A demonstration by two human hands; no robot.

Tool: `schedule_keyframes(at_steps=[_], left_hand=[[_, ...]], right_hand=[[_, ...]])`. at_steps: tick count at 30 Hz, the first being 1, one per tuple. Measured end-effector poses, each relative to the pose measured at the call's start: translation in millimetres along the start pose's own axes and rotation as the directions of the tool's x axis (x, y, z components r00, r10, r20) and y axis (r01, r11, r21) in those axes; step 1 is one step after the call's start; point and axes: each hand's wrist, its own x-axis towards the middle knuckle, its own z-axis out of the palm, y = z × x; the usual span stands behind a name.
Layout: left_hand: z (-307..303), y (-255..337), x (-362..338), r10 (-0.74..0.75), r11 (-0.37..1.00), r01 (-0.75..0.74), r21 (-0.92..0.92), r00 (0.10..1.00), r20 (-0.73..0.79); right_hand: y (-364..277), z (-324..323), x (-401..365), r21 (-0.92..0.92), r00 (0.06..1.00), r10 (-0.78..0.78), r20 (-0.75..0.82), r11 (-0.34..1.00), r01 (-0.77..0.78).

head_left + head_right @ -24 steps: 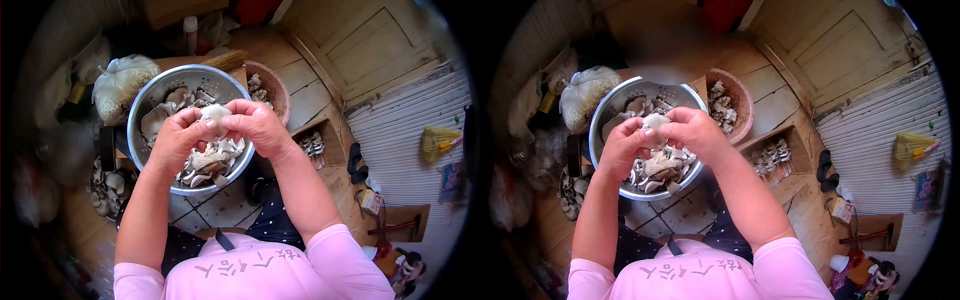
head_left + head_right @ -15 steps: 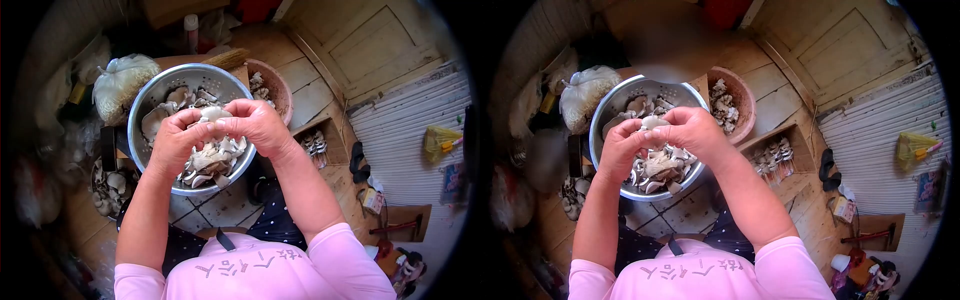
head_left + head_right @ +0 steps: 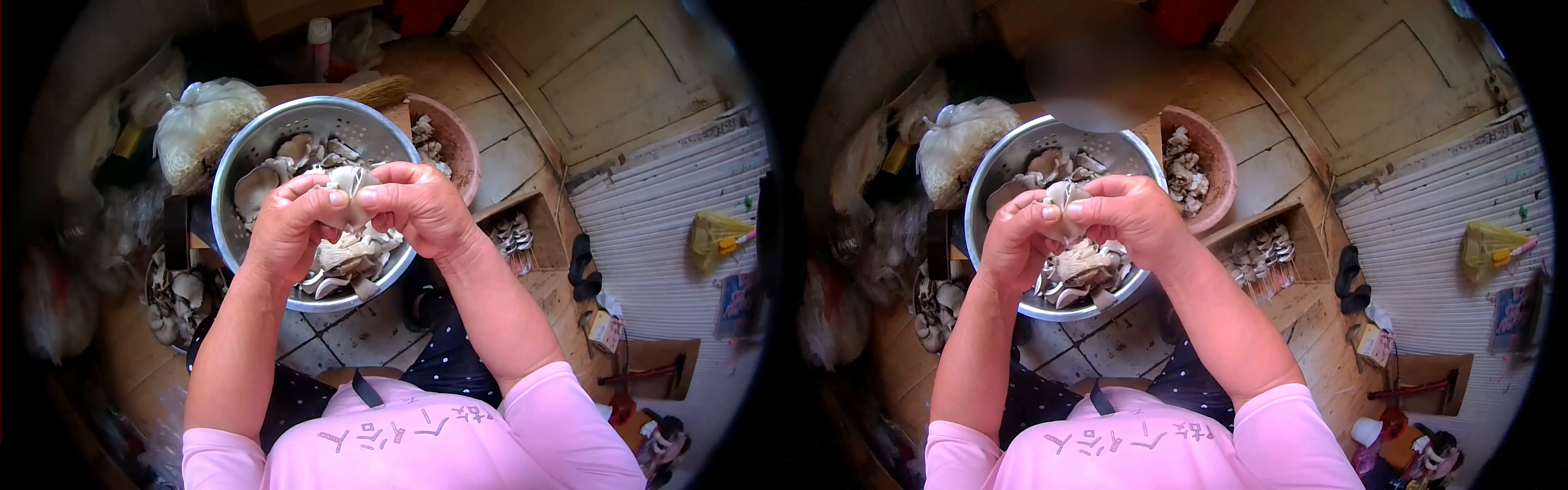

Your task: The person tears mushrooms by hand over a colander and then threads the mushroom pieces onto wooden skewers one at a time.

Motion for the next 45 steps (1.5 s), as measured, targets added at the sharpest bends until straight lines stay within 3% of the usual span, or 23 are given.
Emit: schedule_keyframes(at_steps=[6, 9, 11, 15, 17, 19, 23, 27, 34, 36, 39, 45], left_hand=[[2, 4, -3, 0.003, 0.998, -0.002, -0.062, 1.000, 0.007], [6, 6, -4, 0.036, 0.995, -0.042, -0.095, 0.997, -0.064], [6, 6, -3, 0.112, 0.982, -0.129, -0.140, 0.986, -0.124], [-11, 2, 3, 0.104, 0.980, -0.127, -0.151, 0.983, -0.151], [-8, 5, 3, 0.091, 0.984, -0.111, -0.140, 0.986, -0.140], [2, 6, 1, 0.050, 0.998, -0.044, 0.037, 0.986, -0.158], [4, 2, -1, 0.046, 0.992, -0.043, 0.120, 0.999, -0.027], [6, 8, -1, -0.028, 0.997, 0.029, 0.077, 1.000, -0.007], [2, 2, 3, -0.073, 0.997, 0.072, -0.040, 0.997, -0.020], [-3, 0, 6, -0.011, 0.979, -0.003, -0.206, 0.998, -0.066], [-11, 7, 7, -0.014, 0.976, -0.028, -0.215, 0.981, -0.192], [-5, 7, 3, -0.072, 0.995, 0.062, -0.084, 0.990, -0.119]], right_hand=[[-1, 2, 1, 0.066, 1.000, 0.006, 0.031, 0.998, -0.008], [-5, -3, 1, 0.053, 0.999, -0.010, -0.035, 0.999, 0.012], [-7, -7, 0, 0.140, 0.997, -0.045, -0.062, 0.989, 0.053], [-6, -21, 5, 0.317, 0.992, -0.117, -0.043, 0.940, 0.124], [-9, -20, 3, 0.269, 0.993, -0.104, -0.056, 0.956, 0.115], [-9, -13, -1, 0.142, 1.000, 0.021, -0.014, 0.990, -0.019], [4, -6, 5, 0.005, 0.997, 0.074, -0.018, 0.997, -0.074], [5, -7, 4, -0.098, 0.998, 0.056, -0.016, 0.994, -0.057], [7, -3, 6, -0.073, 0.995, -0.030, -0.096, 0.997, 0.023], [3, 0, 6, 0.035, 0.980, -0.073, -0.184, 0.996, 0.081], [-3, -12, 7, 0.192, 0.965, -0.102, -0.243, 0.970, 0.151], [4, -9, 9, 0.104, 0.981, 0.033, -0.190, 0.995, -0.013]])
